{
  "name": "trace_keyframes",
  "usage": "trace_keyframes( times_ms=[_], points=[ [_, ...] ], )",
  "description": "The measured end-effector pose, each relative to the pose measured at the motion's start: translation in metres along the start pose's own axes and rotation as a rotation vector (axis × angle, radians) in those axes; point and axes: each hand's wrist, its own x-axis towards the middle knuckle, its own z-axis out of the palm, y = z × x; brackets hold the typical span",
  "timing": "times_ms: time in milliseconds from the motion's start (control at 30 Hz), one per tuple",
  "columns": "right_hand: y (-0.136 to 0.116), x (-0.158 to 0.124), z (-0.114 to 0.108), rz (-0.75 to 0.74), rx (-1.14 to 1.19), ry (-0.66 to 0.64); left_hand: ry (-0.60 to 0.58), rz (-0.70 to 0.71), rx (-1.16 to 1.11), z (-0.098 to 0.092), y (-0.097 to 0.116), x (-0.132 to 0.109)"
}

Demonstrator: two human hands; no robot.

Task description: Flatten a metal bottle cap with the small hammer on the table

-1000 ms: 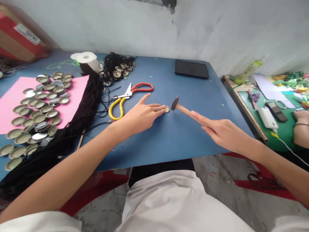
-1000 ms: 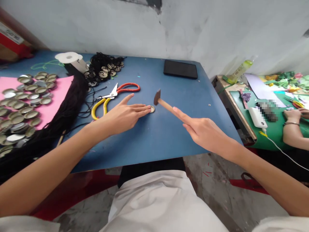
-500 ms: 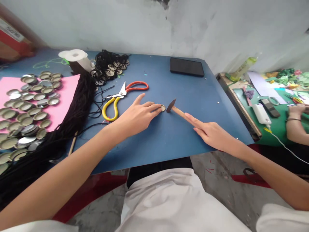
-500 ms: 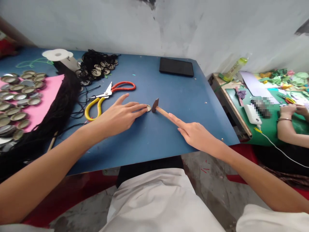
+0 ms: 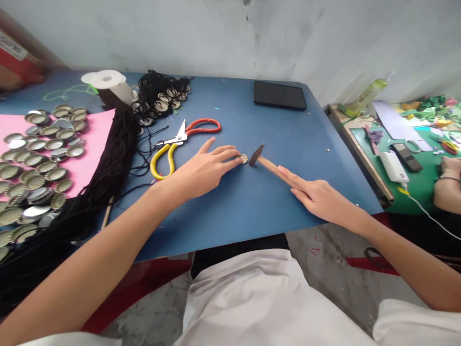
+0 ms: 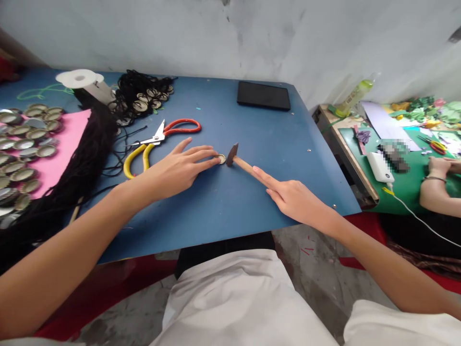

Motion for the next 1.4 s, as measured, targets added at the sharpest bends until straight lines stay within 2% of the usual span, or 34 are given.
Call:
trace_keyframes(
  times_ms=[200, 433, 633, 833, 1000, 1100, 1233, 1300, 1333, 1400],
  points=[
    [0.000, 0.000, 0.000, 0.014, -0.001, -0.003, 0.009, 0.000, -0.014, 0.004, 0.000, -0.001],
    [0.003, 0.000, 0.000, -0.019, 0.016, -0.007, -0.081, 0.023, -0.052, 0.005, -0.005, -0.004],
    [0.008, 0.001, -0.002, -0.036, 0.028, -0.021, -0.037, 0.010, 0.038, 0.003, 0.007, -0.001],
    [0.009, 0.001, 0.001, -0.029, 0.007, -0.014, 0.077, 0.030, -0.030, 0.006, -0.002, -0.001],
    [0.007, 0.003, -0.002, -0.042, -0.039, -0.009, 0.019, -0.003, -0.102, 0.005, -0.007, -0.001],
    [0.000, 0.005, -0.017, -0.064, -0.071, 0.061, -0.012, -0.030, -0.113, 0.003, -0.006, -0.001],
    [-0.014, 0.005, -0.034, -0.066, -0.040, 0.308, -0.022, -0.051, -0.116, 0.002, -0.003, -0.001],
    [-0.017, 0.004, -0.033, -0.048, -0.026, 0.369, -0.022, -0.057, -0.115, 0.002, -0.003, -0.001],
    [-0.017, 0.003, -0.029, -0.055, -0.026, 0.341, -0.024, -0.058, -0.114, 0.001, -0.003, -0.001],
    [-0.013, 0.003, -0.022, -0.095, -0.052, 0.198, -0.027, -0.060, -0.113, 0.001, -0.003, -0.001]
  ],
)
